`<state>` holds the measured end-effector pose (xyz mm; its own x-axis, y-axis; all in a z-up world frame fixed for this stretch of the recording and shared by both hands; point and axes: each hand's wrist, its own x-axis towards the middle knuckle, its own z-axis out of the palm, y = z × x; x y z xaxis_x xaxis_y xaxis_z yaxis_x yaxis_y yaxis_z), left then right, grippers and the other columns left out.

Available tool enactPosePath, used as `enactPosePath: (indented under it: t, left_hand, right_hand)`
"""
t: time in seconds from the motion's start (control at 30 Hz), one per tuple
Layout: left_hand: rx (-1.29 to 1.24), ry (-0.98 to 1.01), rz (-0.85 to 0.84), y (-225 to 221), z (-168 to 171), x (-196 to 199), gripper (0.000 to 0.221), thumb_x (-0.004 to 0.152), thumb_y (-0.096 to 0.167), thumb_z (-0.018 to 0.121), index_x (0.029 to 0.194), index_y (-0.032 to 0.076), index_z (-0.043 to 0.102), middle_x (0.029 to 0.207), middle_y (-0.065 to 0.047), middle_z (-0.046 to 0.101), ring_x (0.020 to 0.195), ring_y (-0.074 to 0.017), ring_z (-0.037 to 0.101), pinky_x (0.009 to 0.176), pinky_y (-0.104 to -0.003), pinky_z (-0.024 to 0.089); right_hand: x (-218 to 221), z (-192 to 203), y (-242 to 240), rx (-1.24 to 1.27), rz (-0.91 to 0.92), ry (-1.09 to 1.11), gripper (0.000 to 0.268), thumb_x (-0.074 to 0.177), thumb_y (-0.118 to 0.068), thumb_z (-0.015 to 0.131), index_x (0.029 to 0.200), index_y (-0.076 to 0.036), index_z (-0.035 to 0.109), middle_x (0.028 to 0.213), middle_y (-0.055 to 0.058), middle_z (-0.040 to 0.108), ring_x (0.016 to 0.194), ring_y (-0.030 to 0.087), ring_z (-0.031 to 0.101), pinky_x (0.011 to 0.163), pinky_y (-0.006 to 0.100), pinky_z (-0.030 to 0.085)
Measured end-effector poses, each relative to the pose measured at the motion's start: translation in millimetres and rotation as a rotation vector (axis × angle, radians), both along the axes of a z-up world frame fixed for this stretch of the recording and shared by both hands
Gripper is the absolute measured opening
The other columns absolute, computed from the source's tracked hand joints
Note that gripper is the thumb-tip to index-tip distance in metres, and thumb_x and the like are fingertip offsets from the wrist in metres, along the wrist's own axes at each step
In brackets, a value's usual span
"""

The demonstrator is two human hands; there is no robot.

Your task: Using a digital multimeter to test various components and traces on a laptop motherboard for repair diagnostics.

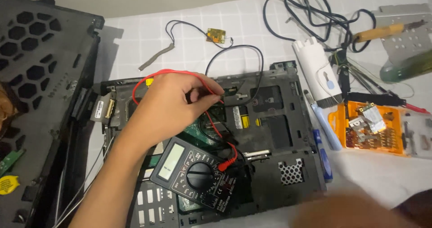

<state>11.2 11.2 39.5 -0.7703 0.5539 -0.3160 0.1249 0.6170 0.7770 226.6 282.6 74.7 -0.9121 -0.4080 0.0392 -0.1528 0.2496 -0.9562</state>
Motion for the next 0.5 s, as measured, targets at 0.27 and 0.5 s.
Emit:
enactPosePath:
  t: [0.27,0.5]
  left_hand:
    - [0.089,0.085,0.069,-4.1,-12.7,-4.7,0.009,0.088,0.019,0.077,0.093,0.023,0.084,0.061,0.006,0.052,0.059,-0.0068,0.049,0.058,-0.023,0.039]
    - [0.077,0.068,0.113,-3.1,-12.1,-7.1,0.007,0.088,0.019,0.073,0.088,0.021,0.079,0.063,0.008,0.057,0.059,-0.0071,0.048,0.057,-0.024,0.040]
  right_hand:
    - [-100.7,-55.9,-77.2,0.291,-0.193,0.359,0.051,0.079,-0.030,0.089,0.120,-0.012,0.066,0.116,0.003,0.070,0.093,0.013,0.067,0.074,0.025,0.053]
    - [-104.0,-70.8,-80.7,0.306,-0.150,0.502,0.022,0.090,-0.018,0.076,0.103,-0.008,0.063,0.095,0.007,0.072,0.075,0.019,0.070,0.071,0.029,0.056]
